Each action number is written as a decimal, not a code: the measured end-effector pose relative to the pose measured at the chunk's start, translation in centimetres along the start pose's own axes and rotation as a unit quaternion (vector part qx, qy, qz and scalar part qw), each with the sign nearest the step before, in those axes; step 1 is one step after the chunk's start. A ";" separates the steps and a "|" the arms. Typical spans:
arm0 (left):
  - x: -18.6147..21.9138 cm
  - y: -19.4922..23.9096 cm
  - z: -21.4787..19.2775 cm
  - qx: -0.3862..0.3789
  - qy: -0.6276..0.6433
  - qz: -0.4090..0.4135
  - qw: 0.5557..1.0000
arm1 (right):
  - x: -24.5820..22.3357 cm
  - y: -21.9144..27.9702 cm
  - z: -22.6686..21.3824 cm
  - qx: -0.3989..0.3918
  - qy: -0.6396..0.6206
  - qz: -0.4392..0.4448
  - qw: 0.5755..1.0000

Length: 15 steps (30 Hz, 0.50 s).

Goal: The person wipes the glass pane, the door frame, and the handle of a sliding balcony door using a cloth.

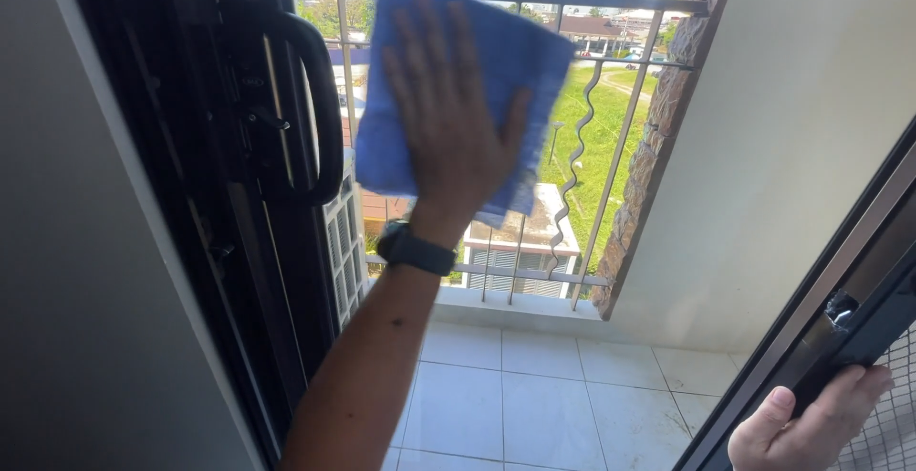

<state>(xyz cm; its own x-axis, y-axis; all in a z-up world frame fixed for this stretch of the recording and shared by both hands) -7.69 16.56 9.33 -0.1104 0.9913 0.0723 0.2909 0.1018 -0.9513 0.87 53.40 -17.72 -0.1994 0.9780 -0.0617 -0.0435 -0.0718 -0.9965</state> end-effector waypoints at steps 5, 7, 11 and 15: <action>6.7 7.3 -0.7 0.057 0.139 0.214 0.965 | 0.0 -0.1 -0.2 0.014 0.004 0.003 1.000; 6.7 12.9 1.3 0.087 0.215 0.330 0.915 | -0.1 -0.2 -0.1 0.020 0.001 -0.009 1.000; 0.6 18.8 5.1 0.024 0.232 0.398 0.887 | 0.4 -0.2 -0.7 -0.007 0.007 -0.010 1.000; -0.7 12.6 3.7 0.051 0.205 0.303 0.929 | 0.5 0.0 -0.7 -0.019 0.023 0.011 0.999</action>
<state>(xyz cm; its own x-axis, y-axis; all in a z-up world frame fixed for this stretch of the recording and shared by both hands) -7.44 16.80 -3.76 0.4224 0.8148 -0.3971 0.0881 -0.4729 -0.8767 1.45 54.07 -17.80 -0.1538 0.9843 -0.0862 -0.0020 -0.0876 -0.9962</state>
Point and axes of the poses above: each hand's wrist, its own y-axis away from the middle knuckle, its own z-axis out of the palm, x = y × z, the point moved 1 cm from there along -y, towards the middle knuckle, and after that the axes turned 1 degree about y, right-handed, at the moved point
